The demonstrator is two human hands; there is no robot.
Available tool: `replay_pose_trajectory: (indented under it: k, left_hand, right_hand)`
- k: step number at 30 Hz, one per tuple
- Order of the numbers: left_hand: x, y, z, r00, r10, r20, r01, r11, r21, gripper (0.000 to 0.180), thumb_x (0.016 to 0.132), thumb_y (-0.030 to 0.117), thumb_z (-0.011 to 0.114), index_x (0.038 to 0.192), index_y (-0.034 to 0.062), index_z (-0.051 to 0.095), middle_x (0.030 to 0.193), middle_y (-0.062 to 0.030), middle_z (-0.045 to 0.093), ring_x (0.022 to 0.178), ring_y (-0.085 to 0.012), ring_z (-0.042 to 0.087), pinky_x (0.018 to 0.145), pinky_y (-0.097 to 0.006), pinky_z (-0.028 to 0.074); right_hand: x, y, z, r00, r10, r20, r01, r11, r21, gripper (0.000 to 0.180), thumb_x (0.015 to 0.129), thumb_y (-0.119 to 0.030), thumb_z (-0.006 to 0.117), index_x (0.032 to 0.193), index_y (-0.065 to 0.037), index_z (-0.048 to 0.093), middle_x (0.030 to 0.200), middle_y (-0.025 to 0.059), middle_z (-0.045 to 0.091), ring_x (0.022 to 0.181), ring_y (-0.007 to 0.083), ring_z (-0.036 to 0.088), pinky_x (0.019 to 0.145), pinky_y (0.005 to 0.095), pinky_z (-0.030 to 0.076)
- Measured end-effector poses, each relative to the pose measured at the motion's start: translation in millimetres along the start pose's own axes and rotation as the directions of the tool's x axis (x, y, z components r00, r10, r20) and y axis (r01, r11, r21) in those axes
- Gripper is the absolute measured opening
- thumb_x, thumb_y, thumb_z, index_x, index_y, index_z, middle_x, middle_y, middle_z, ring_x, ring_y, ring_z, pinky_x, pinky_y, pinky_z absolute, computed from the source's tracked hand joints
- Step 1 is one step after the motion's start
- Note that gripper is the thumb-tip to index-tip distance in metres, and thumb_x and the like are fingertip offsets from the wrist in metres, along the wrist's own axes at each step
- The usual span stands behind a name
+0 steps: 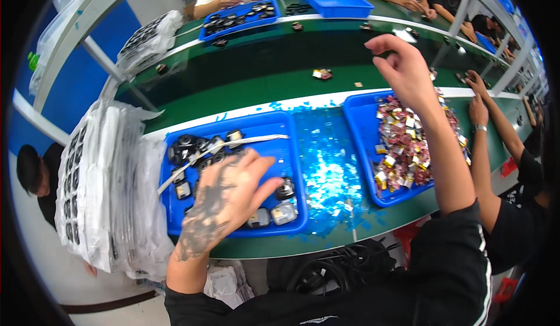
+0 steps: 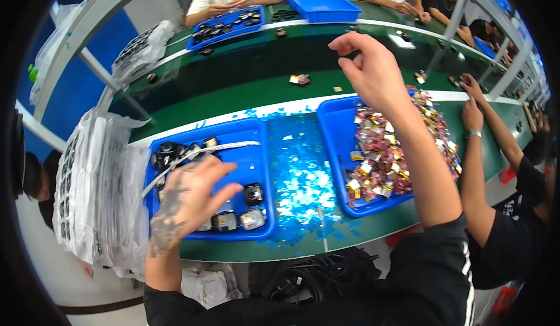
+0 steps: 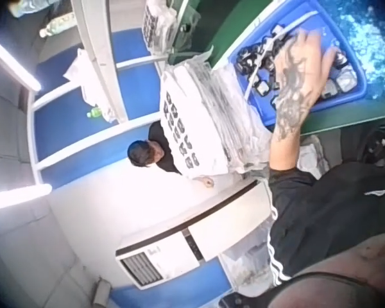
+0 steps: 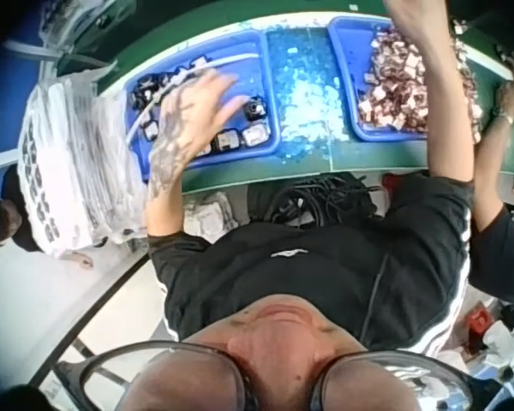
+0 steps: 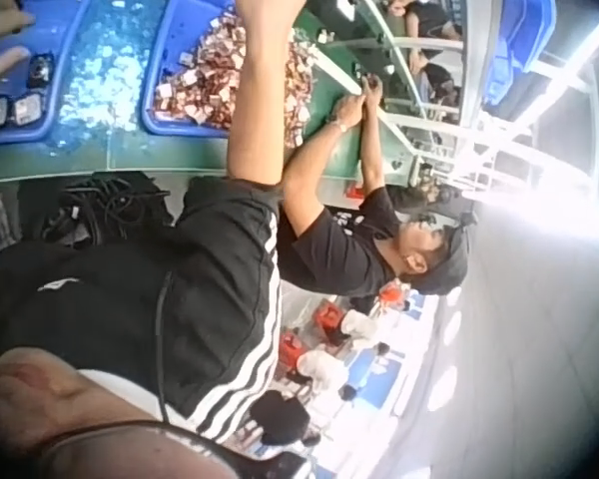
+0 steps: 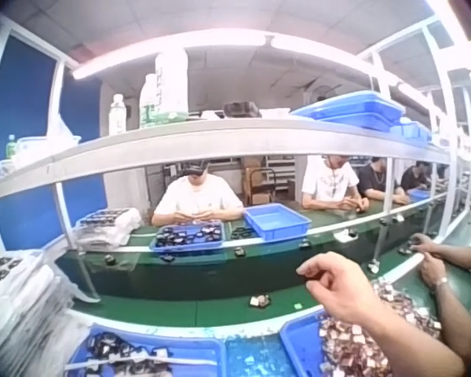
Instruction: Assembling small electronic components (likely cameras or watch modules) on a factory conveyor line.
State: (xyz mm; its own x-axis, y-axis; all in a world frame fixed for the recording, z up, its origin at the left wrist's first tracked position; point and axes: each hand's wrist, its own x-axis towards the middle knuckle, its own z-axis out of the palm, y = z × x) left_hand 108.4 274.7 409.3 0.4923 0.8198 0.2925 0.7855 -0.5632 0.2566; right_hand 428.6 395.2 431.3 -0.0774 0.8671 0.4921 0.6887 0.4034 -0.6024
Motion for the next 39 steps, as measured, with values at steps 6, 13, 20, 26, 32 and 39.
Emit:
replay_pose_trajectory:
  k: [6, 13, 20, 26, 32, 39]
  left_hand:
    - [-5, -1, 41, 0.93, -0.108, 0.351, 0.084, 0.993, 0.084, 0.041, 0.075, 0.026, 0.077, 0.108, 0.005, 0.063, 0.097, -0.0127, 0.059, 0.094, -0.0316, 0.062, 0.079, -0.04, 0.051]
    - [8, 33, 45, 0.972, 0.16, -0.172, -0.18, 0.978, -0.105, 0.031, 0.059, -0.006, 0.076, 0.086, 0.0048, 0.067, 0.091, -0.0102, 0.056, 0.075, -0.0261, 0.06, 0.065, -0.034, 0.052]
    - [3, 82, 74, 0.852, 0.446, -0.274, -0.493, 0.859, -0.136, 0.042, 0.07, -0.009, 0.068, 0.111, -0.0028, 0.065, 0.111, -0.0161, 0.058, 0.088, -0.0254, 0.065, 0.066, -0.031, 0.057]
    - [6, 89, 68, 0.898, 0.018, 0.439, 0.438, 0.026, -0.898, 0.054, 0.089, -0.004, 0.053, 0.141, -0.0037, 0.035, 0.135, -0.0189, 0.045, 0.11, -0.0201, 0.056, 0.083, -0.035, 0.057]
    - [18, 74, 79, 0.873, -0.271, 0.404, 0.412, -0.029, -0.911, 0.026, 0.099, 0.013, 0.049, 0.117, -0.0058, 0.055, 0.098, -0.0181, 0.066, 0.076, -0.0184, 0.066, 0.065, -0.029, 0.055]
    - [23, 52, 90, 0.84, -0.286, 0.461, 0.411, -0.221, -0.885, 0.029, 0.098, 0.01, 0.051, 0.124, -0.0021, 0.047, 0.111, -0.02, 0.062, 0.082, -0.0217, 0.067, 0.074, -0.032, 0.057]
  right_hand:
    - [-104, -8, -33, 0.973, -0.019, -0.229, 0.067, 0.977, 0.203, 0.017, 0.084, 0.002, 0.064, 0.101, -0.001, 0.064, 0.103, 0.0095, 0.059, 0.085, 0.0152, 0.061, 0.071, 0.0249, 0.051]
    - [-205, -22, -25, 0.946, 0.325, -0.002, -0.292, 0.853, 0.432, 0.019, 0.087, -0.001, 0.064, 0.105, 0.0, 0.065, 0.091, 0.008, 0.065, 0.08, 0.0134, 0.063, 0.069, 0.0254, 0.051]
    - [-216, -54, 24, 0.863, 0.262, 0.432, -0.504, 0.385, 0.773, 0.026, 0.093, -0.004, 0.061, 0.118, 0.001, 0.06, 0.095, 0.0053, 0.061, 0.08, 0.0079, 0.059, 0.071, 0.0228, 0.053]
    - [-192, -45, 22, 0.975, 0.129, 0.179, -0.206, 0.824, 0.528, 0.021, 0.086, -0.003, 0.068, 0.107, 0.001, 0.065, 0.087, 0.0092, 0.064, 0.068, 0.0128, 0.063, 0.062, 0.0253, 0.053]
    - [-167, -7, -18, 0.947, 0.294, -0.131, -0.211, 0.875, 0.435, 0.021, 0.078, 0.0, 0.072, 0.099, -0.002, 0.067, 0.089, 0.0093, 0.063, 0.064, 0.0129, 0.062, 0.058, 0.0246, 0.05]
    - [-171, 15, -18, 0.973, 0.064, 0.223, -0.045, 0.995, -0.091, 0.016, 0.076, -0.004, 0.072, 0.092, -0.004, 0.067, 0.084, 0.0092, 0.062, 0.081, 0.0279, 0.061, 0.073, 0.035, 0.048]
